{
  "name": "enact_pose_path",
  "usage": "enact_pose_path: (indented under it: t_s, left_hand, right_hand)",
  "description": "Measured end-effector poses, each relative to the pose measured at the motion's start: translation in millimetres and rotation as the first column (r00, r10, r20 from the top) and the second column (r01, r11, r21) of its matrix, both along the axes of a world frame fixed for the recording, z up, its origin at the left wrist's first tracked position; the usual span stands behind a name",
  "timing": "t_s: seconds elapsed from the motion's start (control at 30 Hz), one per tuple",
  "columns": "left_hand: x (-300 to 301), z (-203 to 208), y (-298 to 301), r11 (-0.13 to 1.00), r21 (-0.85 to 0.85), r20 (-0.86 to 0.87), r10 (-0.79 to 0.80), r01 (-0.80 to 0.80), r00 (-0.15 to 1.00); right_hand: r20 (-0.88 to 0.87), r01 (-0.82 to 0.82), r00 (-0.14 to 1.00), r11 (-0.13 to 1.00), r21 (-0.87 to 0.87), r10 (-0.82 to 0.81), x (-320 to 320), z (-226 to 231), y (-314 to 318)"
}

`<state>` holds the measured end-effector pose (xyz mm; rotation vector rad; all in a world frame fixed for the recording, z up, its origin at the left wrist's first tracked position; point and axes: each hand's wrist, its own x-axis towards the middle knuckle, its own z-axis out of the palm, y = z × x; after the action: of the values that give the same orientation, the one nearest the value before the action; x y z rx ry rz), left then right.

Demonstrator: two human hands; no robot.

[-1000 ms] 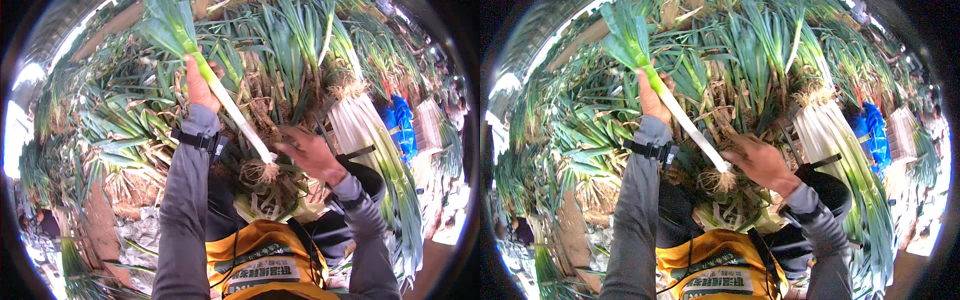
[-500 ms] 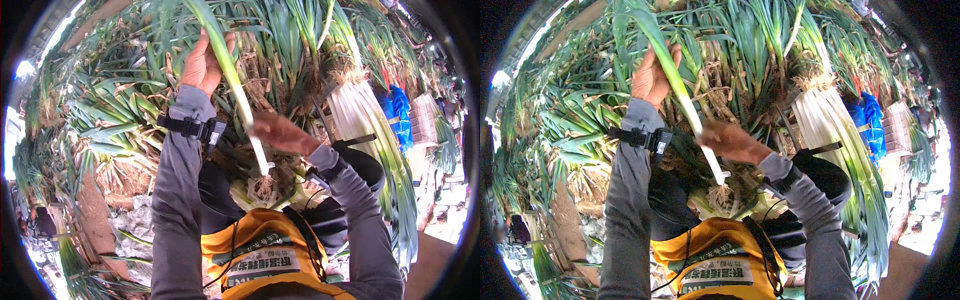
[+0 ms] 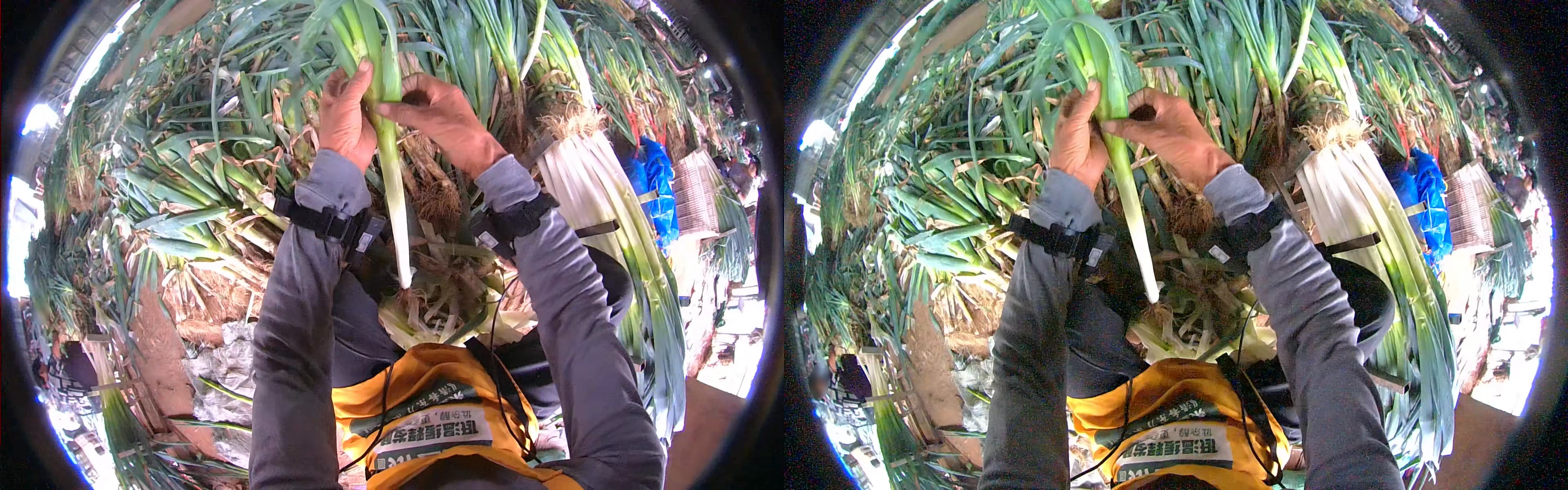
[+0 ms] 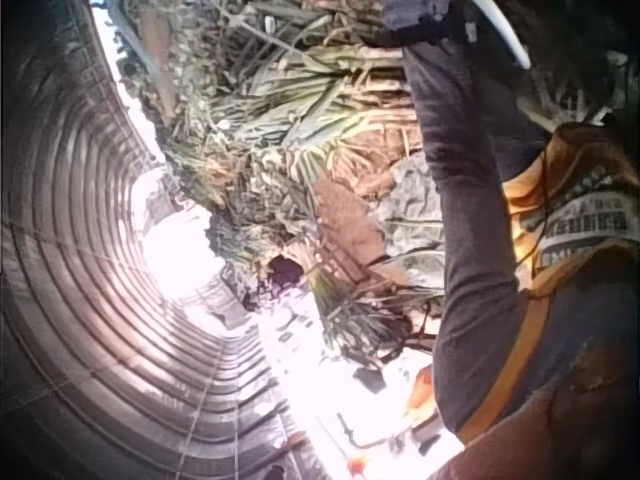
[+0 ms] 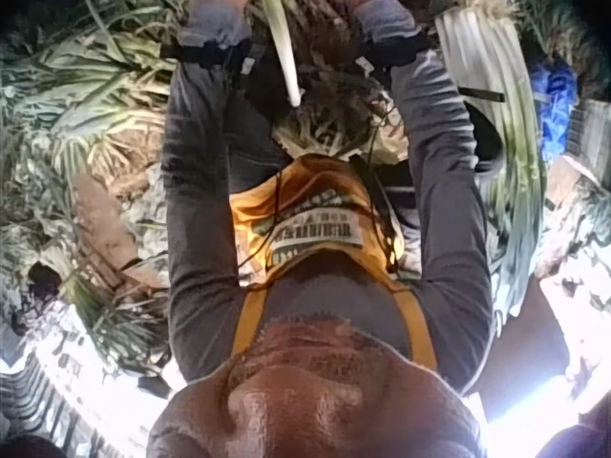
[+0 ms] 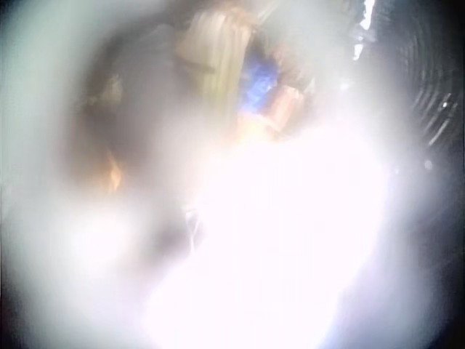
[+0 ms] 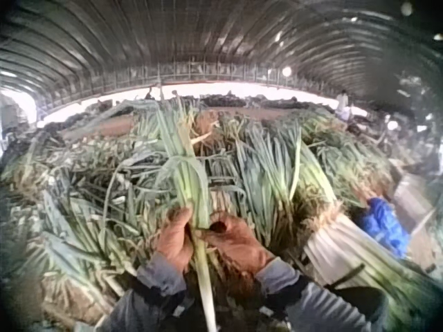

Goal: Peeling and trimming fresh leeks to prepare them for market.

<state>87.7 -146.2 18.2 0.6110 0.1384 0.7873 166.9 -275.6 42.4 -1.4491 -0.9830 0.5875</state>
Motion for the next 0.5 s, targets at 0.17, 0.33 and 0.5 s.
enact_pose_path:
  t_s: [0.17,0.33,0.5]
  left_hand:
    - [5,-11,10,0.985,-0.003,-0.044,0.174,-0.174,0.984]
    - [9,-17,23,0.962,0.035,-0.117,0.273,-0.271,0.955]
    - [-6,-34,76,0.939,0.064,-0.17,0.344,-0.338,0.924]
  right_hand:
    - [0.173,-0.013,0.985,0.999,0.034,0.007,-21,4,5]
    - [-0.211,0.016,0.976,0.964,0.266,0.043,-25,-2,1]
    - [-0.235,0.09,0.972,0.951,0.296,-0.019,3,-24,-33]
